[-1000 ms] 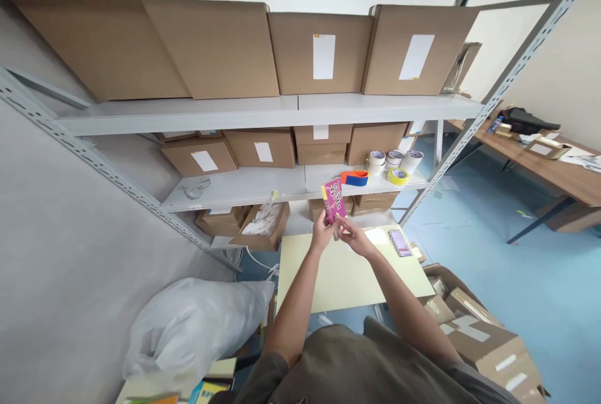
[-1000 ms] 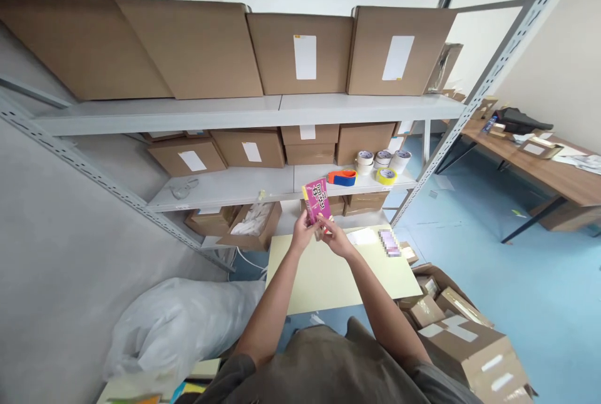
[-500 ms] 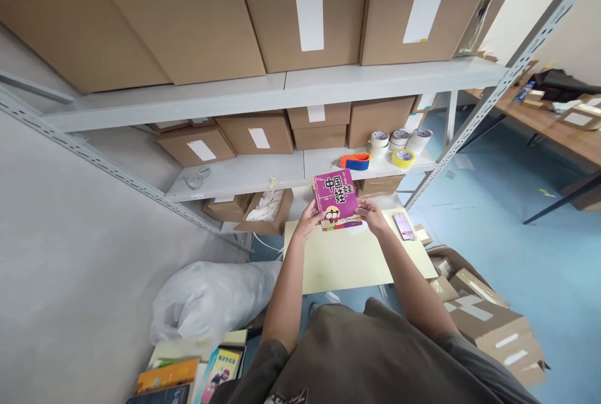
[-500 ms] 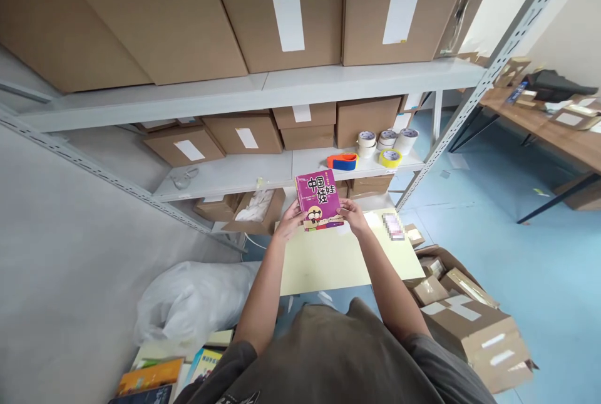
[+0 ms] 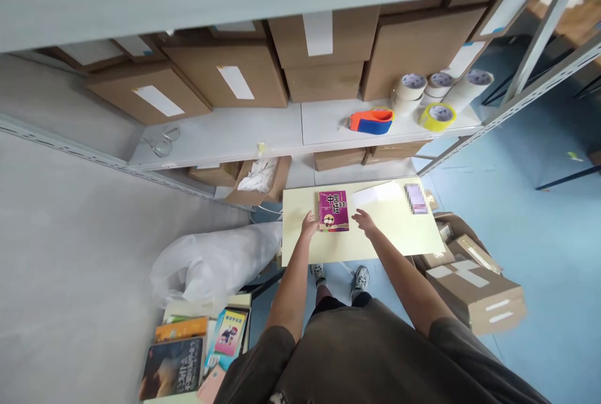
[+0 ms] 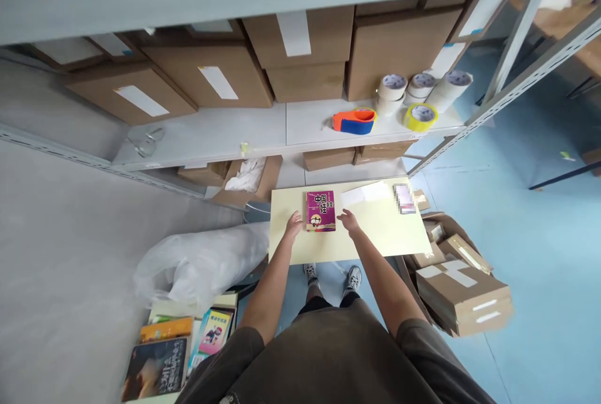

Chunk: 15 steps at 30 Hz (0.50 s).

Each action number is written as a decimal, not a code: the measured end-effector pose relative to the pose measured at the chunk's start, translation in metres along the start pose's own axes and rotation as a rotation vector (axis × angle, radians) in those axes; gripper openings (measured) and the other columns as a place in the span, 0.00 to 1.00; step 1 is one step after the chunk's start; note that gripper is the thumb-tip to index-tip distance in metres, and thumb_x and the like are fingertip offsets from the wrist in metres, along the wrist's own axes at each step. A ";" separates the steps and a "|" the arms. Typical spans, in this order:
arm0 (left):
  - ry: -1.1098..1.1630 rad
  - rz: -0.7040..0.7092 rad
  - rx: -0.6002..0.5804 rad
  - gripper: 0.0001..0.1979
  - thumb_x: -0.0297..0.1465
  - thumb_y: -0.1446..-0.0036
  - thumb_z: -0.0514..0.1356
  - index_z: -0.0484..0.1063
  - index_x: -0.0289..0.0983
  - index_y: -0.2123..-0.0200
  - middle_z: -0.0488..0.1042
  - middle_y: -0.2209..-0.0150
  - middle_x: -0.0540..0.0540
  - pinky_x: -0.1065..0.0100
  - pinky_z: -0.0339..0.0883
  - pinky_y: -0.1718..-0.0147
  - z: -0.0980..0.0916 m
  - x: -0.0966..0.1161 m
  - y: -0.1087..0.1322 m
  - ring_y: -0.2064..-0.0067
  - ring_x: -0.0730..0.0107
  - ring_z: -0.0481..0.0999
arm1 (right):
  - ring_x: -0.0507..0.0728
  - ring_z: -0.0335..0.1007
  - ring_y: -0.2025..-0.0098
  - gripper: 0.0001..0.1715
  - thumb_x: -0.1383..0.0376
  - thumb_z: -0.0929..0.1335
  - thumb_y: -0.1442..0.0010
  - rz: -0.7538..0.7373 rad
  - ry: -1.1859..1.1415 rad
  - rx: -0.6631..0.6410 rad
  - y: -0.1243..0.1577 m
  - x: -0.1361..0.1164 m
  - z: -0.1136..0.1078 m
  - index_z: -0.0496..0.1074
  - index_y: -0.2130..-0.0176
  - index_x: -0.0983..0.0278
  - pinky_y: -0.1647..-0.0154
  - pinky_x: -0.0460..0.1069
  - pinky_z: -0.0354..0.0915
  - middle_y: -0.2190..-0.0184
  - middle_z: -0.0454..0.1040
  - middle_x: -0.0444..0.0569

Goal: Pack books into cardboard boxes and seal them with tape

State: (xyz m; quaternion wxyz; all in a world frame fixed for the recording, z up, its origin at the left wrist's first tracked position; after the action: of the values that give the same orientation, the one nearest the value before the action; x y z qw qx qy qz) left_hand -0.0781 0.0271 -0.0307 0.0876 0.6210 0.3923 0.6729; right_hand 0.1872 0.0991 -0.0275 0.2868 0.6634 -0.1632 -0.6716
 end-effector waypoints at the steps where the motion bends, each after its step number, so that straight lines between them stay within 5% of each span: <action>1: -0.045 -0.044 0.045 0.52 0.31 0.62 0.78 0.67 0.36 0.31 0.69 0.32 0.25 0.57 0.72 0.45 -0.003 -0.011 -0.004 0.32 0.44 0.72 | 0.68 0.80 0.51 0.32 0.51 0.81 0.61 0.013 0.020 0.024 -0.005 0.010 -0.004 0.79 0.56 0.55 0.50 0.64 0.71 0.57 0.85 0.55; 7: -0.076 -0.089 -0.029 0.46 0.30 0.58 0.77 0.70 0.36 0.34 0.73 0.34 0.29 0.54 0.69 0.40 0.004 -0.046 -0.007 0.33 0.44 0.73 | 0.70 0.76 0.43 0.27 0.52 0.80 0.57 0.107 0.046 0.065 -0.016 0.050 -0.002 0.81 0.57 0.56 0.45 0.66 0.69 0.51 0.83 0.58; 11: 0.000 0.009 -0.168 0.36 0.27 0.56 0.75 0.76 0.37 0.40 0.82 0.45 0.34 0.50 0.69 0.40 0.010 -0.049 -0.005 0.41 0.45 0.79 | 0.70 0.77 0.45 0.24 0.52 0.80 0.55 0.172 0.055 0.047 -0.021 0.062 0.022 0.82 0.58 0.57 0.42 0.68 0.68 0.55 0.84 0.55; 15: -0.008 0.072 -0.157 0.32 0.26 0.56 0.73 0.78 0.38 0.44 0.83 0.48 0.37 0.51 0.69 0.40 -0.016 -0.048 -0.013 0.43 0.47 0.80 | 0.71 0.77 0.44 0.25 0.51 0.80 0.56 0.167 0.057 0.003 -0.027 0.063 0.061 0.83 0.57 0.55 0.39 0.69 0.66 0.55 0.85 0.52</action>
State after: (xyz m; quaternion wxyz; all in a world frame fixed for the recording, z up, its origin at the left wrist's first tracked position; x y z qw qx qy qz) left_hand -0.0872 0.0001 -0.0750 0.1134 0.6286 0.3153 0.7018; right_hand 0.1249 0.0727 -0.0898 0.3454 0.6668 -0.2106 -0.6259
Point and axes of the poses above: each hand's wrist, its own y-axis away from the middle knuckle, its own z-axis out of the palm, x = y × z, the point moved 2 cm from there along -y, towards the middle knuckle
